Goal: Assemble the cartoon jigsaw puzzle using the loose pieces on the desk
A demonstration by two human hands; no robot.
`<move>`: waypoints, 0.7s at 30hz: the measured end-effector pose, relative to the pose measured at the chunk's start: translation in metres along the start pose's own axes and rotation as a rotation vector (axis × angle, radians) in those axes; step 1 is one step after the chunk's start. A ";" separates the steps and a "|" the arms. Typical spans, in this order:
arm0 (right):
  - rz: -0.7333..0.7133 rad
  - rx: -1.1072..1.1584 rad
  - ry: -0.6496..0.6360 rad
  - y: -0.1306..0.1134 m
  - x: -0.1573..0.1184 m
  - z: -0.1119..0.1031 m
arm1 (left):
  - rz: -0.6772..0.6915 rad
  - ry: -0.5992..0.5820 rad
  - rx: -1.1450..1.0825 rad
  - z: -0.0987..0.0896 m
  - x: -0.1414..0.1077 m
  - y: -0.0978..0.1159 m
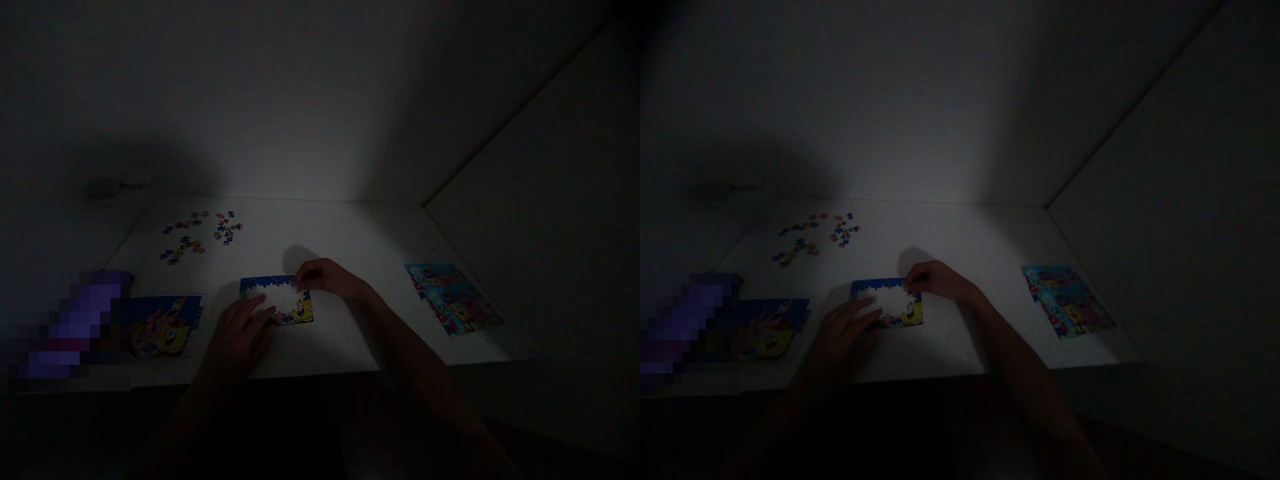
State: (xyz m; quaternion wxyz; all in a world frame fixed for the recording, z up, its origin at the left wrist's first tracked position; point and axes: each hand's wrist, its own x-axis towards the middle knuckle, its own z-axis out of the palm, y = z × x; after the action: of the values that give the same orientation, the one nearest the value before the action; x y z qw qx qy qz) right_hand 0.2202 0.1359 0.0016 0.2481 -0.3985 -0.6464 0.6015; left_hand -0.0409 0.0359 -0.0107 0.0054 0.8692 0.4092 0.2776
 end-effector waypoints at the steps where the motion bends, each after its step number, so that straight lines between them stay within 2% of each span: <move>1: 0.004 -0.006 0.000 0.000 -0.001 0.000 | 0.011 -0.008 -0.025 -0.002 0.002 0.006; 4: 0.024 -0.025 -0.011 -0.001 -0.002 0.002 | 0.043 -0.060 -0.068 -0.001 0.010 0.026; 8: 0.042 -0.013 -0.047 -0.001 -0.003 0.004 | 0.024 -0.096 -0.065 0.013 0.015 0.044; 11: 0.058 0.006 -0.078 0.000 -0.004 0.005 | -0.002 -0.134 -0.052 0.022 0.015 0.048; 15: 0.052 -0.008 -0.090 -0.003 -0.006 0.005 | -0.037 -0.213 -0.029 0.024 0.015 0.047; 21: 0.054 0.006 -0.130 -0.005 -0.006 0.002 | -0.049 -0.224 -0.008 0.023 0.016 0.048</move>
State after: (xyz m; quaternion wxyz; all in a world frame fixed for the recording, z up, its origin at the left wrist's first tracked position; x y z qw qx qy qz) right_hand 0.2204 0.1301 0.0071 0.1907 -0.3751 -0.6483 0.6345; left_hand 0.0126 0.0198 -0.0112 0.0612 0.8844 0.4263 0.1802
